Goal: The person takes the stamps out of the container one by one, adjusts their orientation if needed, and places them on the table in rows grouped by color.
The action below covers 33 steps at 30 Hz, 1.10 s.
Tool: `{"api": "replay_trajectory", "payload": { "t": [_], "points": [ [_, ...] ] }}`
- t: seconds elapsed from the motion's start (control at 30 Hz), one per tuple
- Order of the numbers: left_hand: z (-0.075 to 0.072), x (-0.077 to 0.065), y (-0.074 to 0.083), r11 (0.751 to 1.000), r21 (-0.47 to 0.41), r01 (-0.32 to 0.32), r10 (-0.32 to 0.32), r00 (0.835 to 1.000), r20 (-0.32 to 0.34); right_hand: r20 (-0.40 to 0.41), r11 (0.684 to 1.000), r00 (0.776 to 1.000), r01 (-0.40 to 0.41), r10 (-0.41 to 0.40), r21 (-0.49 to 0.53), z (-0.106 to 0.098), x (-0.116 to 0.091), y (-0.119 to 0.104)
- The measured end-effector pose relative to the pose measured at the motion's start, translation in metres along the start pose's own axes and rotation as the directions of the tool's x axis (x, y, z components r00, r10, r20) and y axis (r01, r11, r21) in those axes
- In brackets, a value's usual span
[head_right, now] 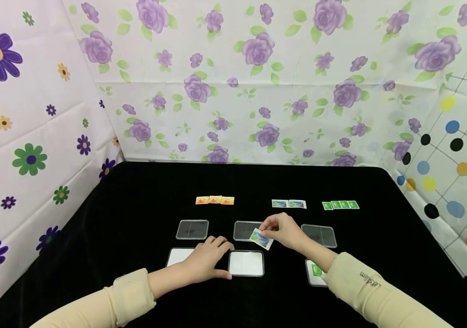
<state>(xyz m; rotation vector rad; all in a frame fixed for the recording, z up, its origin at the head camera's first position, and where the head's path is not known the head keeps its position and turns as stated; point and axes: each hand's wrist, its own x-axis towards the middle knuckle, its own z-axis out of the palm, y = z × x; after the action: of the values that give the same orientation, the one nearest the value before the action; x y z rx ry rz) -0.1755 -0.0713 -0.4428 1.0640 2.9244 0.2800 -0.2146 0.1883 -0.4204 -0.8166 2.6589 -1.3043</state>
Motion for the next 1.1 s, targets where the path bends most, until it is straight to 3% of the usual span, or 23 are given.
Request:
{"api": "replay_trajectory", "payload": {
  "t": [0.2, 1.1],
  "points": [
    [-0.005, 0.0, 0.003, 0.999, 0.006, 0.036, -0.037, 0.999, 0.041, -0.012, 0.999, 1.0, -0.002, 0.002, -0.038, -0.005, 0.003, 0.003],
    [-0.003, 0.001, 0.002, 0.999, 0.017, 0.035, -0.036, 0.999, 0.041, 0.084, 0.99, 0.994, 0.079, -0.07, -0.113, -0.032, 0.019, 0.018]
  ]
}}
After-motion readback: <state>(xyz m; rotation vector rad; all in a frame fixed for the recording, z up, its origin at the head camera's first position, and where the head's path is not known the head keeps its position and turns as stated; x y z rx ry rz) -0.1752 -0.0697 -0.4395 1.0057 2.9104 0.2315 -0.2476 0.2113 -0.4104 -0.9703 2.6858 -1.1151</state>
